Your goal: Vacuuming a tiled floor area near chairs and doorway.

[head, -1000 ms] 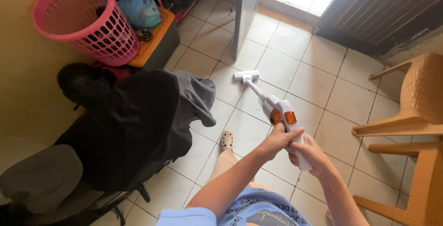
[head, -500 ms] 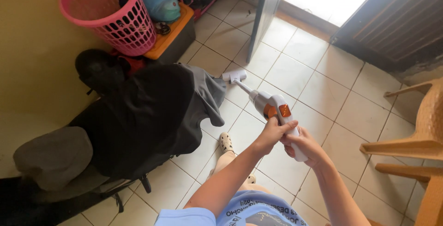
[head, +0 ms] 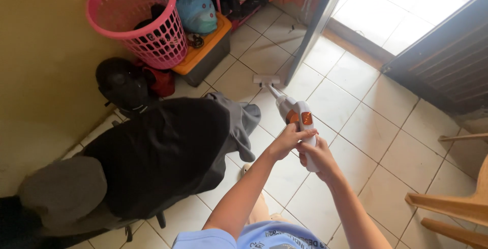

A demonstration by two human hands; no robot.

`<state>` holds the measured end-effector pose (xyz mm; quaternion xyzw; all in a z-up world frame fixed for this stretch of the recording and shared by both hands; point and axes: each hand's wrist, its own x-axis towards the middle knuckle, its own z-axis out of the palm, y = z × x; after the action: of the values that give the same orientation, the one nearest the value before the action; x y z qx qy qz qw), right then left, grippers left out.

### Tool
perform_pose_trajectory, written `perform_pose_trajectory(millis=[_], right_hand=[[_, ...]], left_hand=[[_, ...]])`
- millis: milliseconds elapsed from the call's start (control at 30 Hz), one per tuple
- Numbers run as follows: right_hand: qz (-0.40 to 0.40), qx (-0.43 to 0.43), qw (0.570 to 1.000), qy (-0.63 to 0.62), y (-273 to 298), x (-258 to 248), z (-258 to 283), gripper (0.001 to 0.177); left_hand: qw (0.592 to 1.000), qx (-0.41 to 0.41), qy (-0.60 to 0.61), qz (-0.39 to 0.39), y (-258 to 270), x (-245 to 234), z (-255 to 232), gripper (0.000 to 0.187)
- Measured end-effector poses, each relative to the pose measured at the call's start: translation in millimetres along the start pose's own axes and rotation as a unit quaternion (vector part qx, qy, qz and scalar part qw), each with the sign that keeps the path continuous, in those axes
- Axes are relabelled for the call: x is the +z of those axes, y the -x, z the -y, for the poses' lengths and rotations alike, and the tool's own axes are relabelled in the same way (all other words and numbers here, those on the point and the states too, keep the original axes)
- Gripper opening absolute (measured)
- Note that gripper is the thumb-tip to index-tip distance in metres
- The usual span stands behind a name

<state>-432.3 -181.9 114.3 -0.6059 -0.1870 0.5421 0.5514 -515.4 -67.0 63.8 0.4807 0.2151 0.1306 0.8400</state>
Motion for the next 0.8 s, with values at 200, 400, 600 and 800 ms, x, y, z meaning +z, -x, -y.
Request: perform_pose_trajectory(millis=[200, 400, 600, 800], right_hand=[[-0.04, -0.036, 0.999, 0.008, -58, 43, 24, 0.019], [-0.076, -0.058, 0.995, -0.014, -118, 87, 40, 0.022], [-0.087, -0.079, 0.992, -0.04, -173, 119, 63, 0.023], [-0.123, -0.082, 0.986, -0.073, -227, 129, 69, 0.024]], left_hand=[[0.998, -0.049, -0.017, 0.046, -33, -54, -50, 0.051], [0.995, -0.064, -0.025, 0.074, -65, -112, -95, 0.056], [0.994, -0.08, -0.038, 0.065, -101, -159, -130, 0.055], [0.996, -0.058, -0.064, 0.019, -139, -190, -136, 0.05]])
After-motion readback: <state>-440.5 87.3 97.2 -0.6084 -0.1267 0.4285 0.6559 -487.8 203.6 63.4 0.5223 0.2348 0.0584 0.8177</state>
